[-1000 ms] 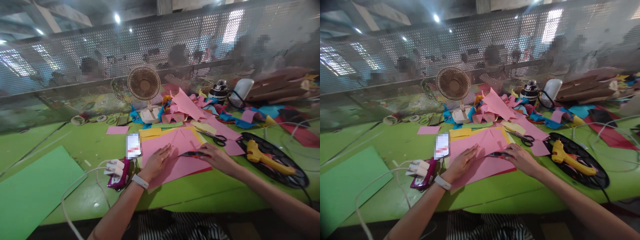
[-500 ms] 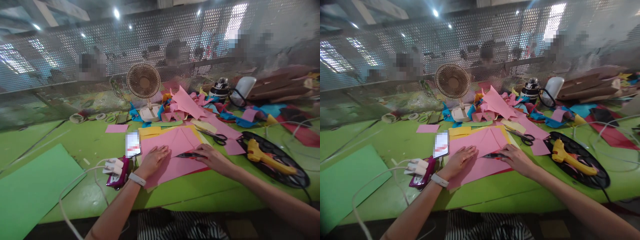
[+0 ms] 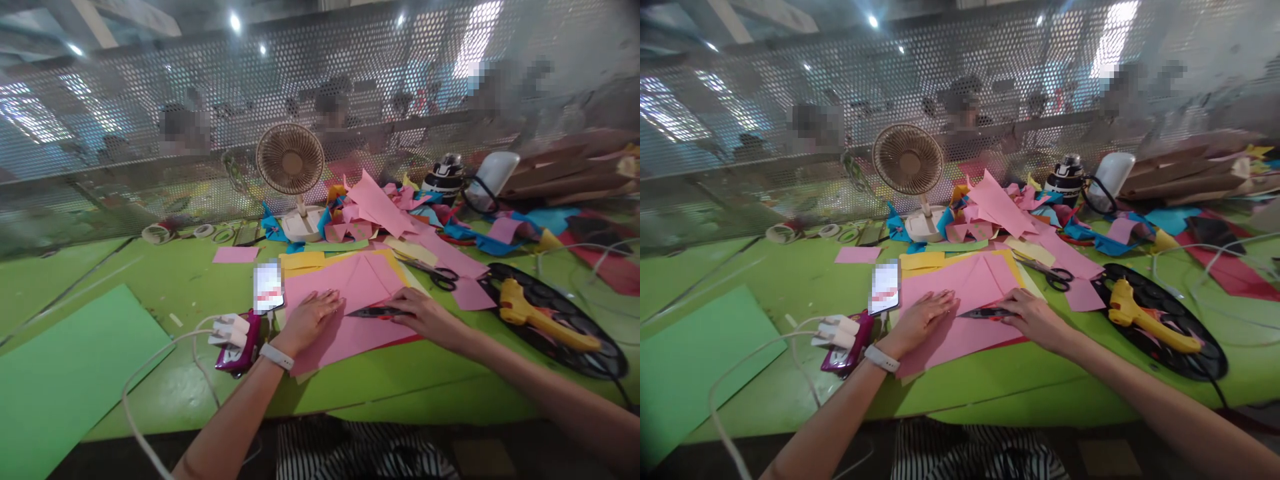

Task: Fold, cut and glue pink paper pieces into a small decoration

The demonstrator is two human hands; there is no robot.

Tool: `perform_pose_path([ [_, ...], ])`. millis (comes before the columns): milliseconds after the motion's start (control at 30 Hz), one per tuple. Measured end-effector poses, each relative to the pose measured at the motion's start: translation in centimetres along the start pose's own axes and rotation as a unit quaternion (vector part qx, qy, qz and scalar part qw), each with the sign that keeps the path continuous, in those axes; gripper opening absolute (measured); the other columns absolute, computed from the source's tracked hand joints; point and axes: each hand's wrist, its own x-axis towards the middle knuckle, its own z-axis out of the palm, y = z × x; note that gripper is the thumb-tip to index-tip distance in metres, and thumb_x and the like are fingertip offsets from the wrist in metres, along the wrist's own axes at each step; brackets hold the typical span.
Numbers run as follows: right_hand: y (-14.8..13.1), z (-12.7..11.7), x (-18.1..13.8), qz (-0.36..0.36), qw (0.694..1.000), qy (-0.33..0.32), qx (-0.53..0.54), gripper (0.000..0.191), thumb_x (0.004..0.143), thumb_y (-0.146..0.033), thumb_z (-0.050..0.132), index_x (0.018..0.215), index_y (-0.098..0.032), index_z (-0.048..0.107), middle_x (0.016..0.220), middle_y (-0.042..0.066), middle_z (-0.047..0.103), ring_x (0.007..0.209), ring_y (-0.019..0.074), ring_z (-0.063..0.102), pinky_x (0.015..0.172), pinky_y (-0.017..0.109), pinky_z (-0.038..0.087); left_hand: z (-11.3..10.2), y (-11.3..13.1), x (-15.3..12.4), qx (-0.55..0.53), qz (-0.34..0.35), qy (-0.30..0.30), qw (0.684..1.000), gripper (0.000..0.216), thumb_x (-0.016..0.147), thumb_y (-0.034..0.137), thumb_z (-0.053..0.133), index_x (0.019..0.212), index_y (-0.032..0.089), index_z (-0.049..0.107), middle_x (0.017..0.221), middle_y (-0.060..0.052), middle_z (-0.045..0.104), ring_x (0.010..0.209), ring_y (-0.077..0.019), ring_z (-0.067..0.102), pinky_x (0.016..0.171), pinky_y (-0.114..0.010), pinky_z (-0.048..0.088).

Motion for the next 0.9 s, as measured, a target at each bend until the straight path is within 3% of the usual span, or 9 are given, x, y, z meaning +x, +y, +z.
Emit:
perform_pose_path([
  [233,-0.3,0.1,0.1,-0.004,1.0,-0.019,0.004,0.026,0.087,-0.028,0.05,0.11,-0.025,0.062,0.096,0.007,0.055,0.092,0.0202,0.052,0.081,0.034,0.045,0.2,-0.2,0.0,-0.007,-0.001,0.004,1.0,0.039,0.097,0.03,0.023,0.133,0.034,0.037,0.141,0.005,0.034,0.132,-0.0101,0.026,0.109,-0.036,0.02],
  [467,-0.9,0.6,0.8,0.005,1.0,-0.025,-0.015,0.031,0.088,-0.029,0.049,0.117,-0.026,0.058,0.098,0.008,0.054,0.091,0.0203,0.052,0.08,0.035,0.044,0.4,-0.7,0.0,-0.002,0.012,0.002,1.0,0.051,0.092,0.013,0.026,0.14,0.027,0.022,0.143,0.002,0.032,0.132,-0.0107,0.027,0.11,-0.035,0.019],
  [900,-1.1,1.0,1.4,-0.005,0.999,-0.036,-0.037,0.03,0.087,-0.031,0.05,0.116,-0.026,0.059,0.095,0.008,0.055,0.091,0.0213,0.053,0.08,0.035,0.044,0.3,-0.3,-0.1,-0.01,0.001,0.0,1.0,0.049,0.092,0.016,0.027,0.139,0.027,0.025,0.143,0.002,0.032,0.132,-0.0125,0.028,0.11,-0.036,0.019],
])
